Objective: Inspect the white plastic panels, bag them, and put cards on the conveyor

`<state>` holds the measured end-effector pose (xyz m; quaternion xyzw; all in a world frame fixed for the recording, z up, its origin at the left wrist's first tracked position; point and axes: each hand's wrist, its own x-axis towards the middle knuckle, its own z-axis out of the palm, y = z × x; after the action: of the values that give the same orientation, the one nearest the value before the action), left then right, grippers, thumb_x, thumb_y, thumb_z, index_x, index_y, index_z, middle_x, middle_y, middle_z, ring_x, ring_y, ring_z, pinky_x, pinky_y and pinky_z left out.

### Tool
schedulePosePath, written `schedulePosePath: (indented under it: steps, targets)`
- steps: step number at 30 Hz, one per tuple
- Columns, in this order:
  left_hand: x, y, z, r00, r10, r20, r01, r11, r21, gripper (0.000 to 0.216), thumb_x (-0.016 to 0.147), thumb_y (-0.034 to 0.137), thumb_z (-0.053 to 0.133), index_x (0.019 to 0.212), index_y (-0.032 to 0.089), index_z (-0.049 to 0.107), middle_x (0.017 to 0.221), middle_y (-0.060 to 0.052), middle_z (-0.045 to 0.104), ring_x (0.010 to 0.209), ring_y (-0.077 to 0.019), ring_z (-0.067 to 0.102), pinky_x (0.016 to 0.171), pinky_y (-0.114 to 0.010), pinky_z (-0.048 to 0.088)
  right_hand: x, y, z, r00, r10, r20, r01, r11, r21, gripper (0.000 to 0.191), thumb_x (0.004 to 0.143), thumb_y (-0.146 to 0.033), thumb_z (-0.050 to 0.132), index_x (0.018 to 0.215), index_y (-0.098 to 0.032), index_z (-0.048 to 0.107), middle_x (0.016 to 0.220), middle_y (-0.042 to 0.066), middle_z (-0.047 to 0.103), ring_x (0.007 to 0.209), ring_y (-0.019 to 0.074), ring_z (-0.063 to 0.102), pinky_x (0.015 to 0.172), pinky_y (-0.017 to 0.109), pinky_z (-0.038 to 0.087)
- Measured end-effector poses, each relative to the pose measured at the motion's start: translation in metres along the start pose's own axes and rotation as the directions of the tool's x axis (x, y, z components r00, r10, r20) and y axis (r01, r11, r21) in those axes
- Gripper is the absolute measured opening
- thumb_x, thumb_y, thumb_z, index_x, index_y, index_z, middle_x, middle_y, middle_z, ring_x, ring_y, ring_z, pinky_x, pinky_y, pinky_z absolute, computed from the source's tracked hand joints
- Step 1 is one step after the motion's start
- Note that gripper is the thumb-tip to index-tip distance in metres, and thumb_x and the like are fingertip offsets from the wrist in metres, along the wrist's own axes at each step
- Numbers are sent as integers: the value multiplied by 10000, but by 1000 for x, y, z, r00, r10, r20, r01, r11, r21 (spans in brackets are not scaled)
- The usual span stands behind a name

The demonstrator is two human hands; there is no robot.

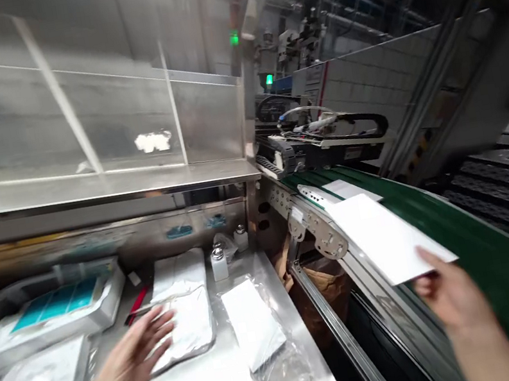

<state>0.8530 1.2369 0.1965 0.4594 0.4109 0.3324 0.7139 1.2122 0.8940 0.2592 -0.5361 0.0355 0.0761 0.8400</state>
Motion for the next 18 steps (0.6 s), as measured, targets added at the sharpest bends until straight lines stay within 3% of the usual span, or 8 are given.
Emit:
schedulePosePath:
  steps: [2,5,9,12,14,15,16,18]
  targets:
    - [-11,-15,35,983,-66,168,85,991,-107,525,791,535,520,1193,198,538,1193,-109,608,1129,-278,539,897,-397,467,-54,59,54,971,105,213,-112,993,23,385,590,-243,789,915,-202,586,698,-40,597,368,39,428,262,143,336]
    - [-22,-33,63,963,-77,258,153,945,-289,528,871,542,378,1225,174,512,1166,-139,615,1066,-258,583,843,-371,482,-140,151,107,818,349,456,-370,928,-48,428,633,-375,769,971,-216,561,605,-66,559,383,57,435,306,171,377]
    - [-32,-42,42,981,-64,185,153,840,-521,568,855,570,390,1171,125,550,1029,-142,670,947,-272,634,821,-380,496,-220,223,118,541,571,617,-543,798,-261,394,664,-449,726,939,-207,580,684,-24,575,467,87,483,385,224,452]
    - [-42,-43,9,988,-111,105,152,783,-603,559,845,554,431,1128,93,572,930,-148,692,888,-286,650,803,-400,504,-232,247,111,273,625,731,-452,754,-476,408,628,-453,744,913,-195,609,712,14,579,568,145,543,430,268,479]
    - [-48,-42,-7,991,-108,78,133,763,-632,532,844,533,453,1123,98,576,910,-144,696,873,-284,655,800,-403,505,-226,258,107,70,643,763,-280,747,-604,388,596,-406,772,885,-188,633,754,38,601,619,178,574,465,291,481]
    - [-50,-42,-13,992,-105,74,127,756,-642,518,844,523,462,1121,100,578,910,-141,697,871,-282,656,802,-401,505,-222,263,106,5,656,755,-189,742,-643,349,590,-387,775,844,-186,646,767,46,610,625,188,582,475,298,476]
    - [-51,-42,-16,992,-102,74,125,751,-649,510,844,516,468,1116,100,582,910,-140,697,872,-281,656,805,-399,505,-217,267,105,-23,667,744,-119,738,-665,305,590,-379,773,793,-184,653,765,51,615,622,194,585,482,303,470]
    - [-51,-42,-19,990,-101,95,138,737,-661,513,847,517,464,1107,93,589,910,-139,697,879,-278,655,813,-392,504,-207,271,104,24,684,729,-67,729,-682,260,612,-404,745,714,-184,652,726,53,613,596,196,578,479,307,454]
